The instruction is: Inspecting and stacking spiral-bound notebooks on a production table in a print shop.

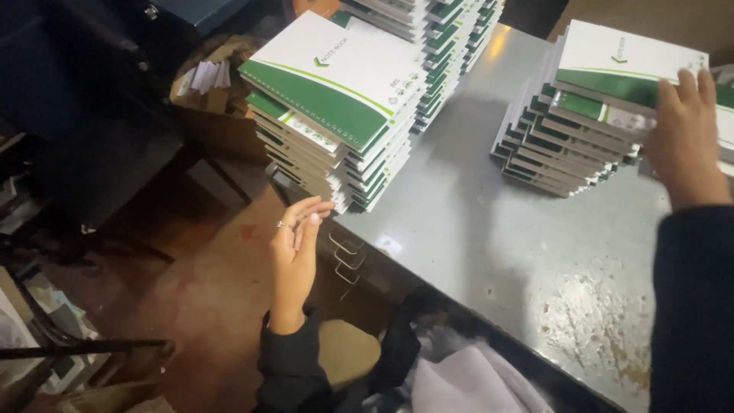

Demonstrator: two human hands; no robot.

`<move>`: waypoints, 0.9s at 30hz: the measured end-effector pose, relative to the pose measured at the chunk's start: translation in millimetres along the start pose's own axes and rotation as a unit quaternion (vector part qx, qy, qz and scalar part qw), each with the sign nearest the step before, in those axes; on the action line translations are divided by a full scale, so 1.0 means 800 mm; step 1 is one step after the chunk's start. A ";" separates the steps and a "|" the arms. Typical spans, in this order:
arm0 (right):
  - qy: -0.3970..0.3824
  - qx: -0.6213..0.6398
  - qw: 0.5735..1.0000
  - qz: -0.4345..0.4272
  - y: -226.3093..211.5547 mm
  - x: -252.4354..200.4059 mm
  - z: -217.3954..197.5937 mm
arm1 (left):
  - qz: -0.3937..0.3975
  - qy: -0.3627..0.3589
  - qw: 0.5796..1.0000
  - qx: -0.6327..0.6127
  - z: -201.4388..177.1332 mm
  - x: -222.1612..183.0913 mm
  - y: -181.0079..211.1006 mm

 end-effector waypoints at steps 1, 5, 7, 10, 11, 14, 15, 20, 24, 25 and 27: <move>0.000 -0.001 1.000 -0.004 0.005 -0.006 -0.003 | -0.001 0.003 1.000 -0.002 0.003 0.000 -0.003; 0.018 0.005 0.998 -0.061 0.005 -0.022 -0.018 | -0.010 -0.029 0.999 0.031 0.021 0.004 -0.017; 0.023 -0.020 0.996 -0.084 -0.002 -0.018 -0.029 | -0.009 -0.042 0.998 0.041 0.033 0.001 -0.021; -0.026 0.036 0.997 -0.064 0.003 -0.012 -0.029 | -0.032 -0.074 0.995 0.058 0.055 -0.004 -0.020; 0.001 0.036 0.997 -0.073 0.011 -0.013 -0.022 | -0.048 -0.095 0.993 0.055 0.062 -0.006 -0.018; -0.007 0.010 0.997 -0.078 0.015 -0.006 -0.036 | -0.069 -0.140 0.987 0.042 0.085 -0.018 -0.018; -0.038 -0.017 0.996 -0.076 0.013 0.000 -0.044 | -0.070 -0.161 0.984 0.032 0.093 -0.020 -0.018; -0.021 -0.001 0.996 -0.092 0.027 -0.001 -0.030 | -0.122 -0.216 0.967 0.057 0.120 -0.031 -0.016; -0.018 -0.113 0.989 -0.096 0.027 -0.003 -0.025 | -0.147 -0.252 0.951 0.105 0.132 -0.038 -0.008; -0.017 -0.113 0.989 -0.095 0.025 -0.003 -0.032 | -0.146 -0.252 0.951 0.106 0.132 -0.038 -0.009; 0.040 -0.221 0.967 -0.120 0.019 -0.005 -0.054 | -0.127 -0.271 0.949 0.097 0.138 -0.042 -0.010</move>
Point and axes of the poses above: each hand's wrist, its own x-axis towards the middle knuckle, its own z-axis out of the palm, y = z × x, the point moved 4 cm from there along x, towards the middle knuckle, and after that the axes turned 2 degrees about -z, right-handed, at the moved point
